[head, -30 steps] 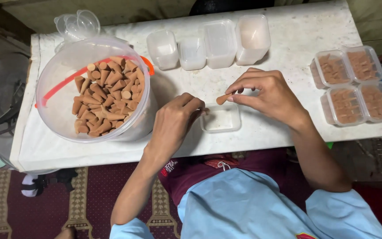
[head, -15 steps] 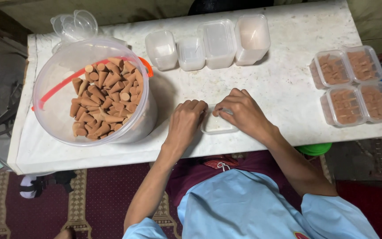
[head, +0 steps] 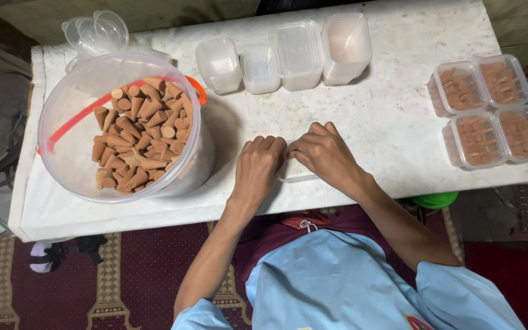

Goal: The person picks up incense cones from a large bucket and places them into smaller clear plastic containers by hand.

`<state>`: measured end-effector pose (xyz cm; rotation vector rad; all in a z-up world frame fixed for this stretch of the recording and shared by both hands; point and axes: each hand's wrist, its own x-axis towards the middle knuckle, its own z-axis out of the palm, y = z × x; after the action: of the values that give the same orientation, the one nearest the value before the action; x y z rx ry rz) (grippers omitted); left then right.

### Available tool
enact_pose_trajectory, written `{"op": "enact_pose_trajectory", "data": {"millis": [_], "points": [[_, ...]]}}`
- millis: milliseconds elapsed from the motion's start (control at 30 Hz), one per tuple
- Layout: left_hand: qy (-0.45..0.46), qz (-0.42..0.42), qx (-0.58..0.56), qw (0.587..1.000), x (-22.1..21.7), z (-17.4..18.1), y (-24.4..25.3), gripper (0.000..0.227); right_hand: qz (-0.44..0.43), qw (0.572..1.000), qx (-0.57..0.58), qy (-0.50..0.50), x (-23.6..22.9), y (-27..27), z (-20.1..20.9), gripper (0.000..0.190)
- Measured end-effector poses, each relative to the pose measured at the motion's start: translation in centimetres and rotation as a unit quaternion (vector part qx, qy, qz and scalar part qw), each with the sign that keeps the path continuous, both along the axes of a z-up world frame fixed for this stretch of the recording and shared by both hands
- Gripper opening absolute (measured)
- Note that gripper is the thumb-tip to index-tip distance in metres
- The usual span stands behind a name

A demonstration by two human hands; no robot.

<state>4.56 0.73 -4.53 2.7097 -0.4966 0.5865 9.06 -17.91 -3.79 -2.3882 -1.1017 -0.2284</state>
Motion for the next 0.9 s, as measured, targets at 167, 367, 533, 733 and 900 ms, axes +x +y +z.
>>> {"op": "enact_pose_trajectory", "data": {"millis": [167,367,533,733,900], "points": [[-0.003,-0.003,-0.002,1.0,-0.1,0.6,0.1,0.015,0.0,1.0,-0.004,-0.004,0.1,0.1,-0.4,0.006],[0.008,-0.005,-0.006,1.0,0.0,0.3,0.2,0.013,-0.003,1.0,-0.009,-0.001,-0.2,-0.1,0.6,0.007],[0.014,0.0,-0.013,1.0,0.2,0.3,0.0,0.012,-0.008,1.0,-0.008,-0.001,-0.1,-0.1,0.3,0.008],[0.013,0.0,0.002,1.0,-0.1,1.0,0.0,0.013,-0.006,1.0,-0.002,-0.005,-0.2,0.2,-0.2,0.007],[0.019,-0.004,0.004,1.0,-0.1,1.2,0.1,0.012,-0.001,1.0,-0.001,-0.012,-0.2,0.3,-0.3,0.007]]}}
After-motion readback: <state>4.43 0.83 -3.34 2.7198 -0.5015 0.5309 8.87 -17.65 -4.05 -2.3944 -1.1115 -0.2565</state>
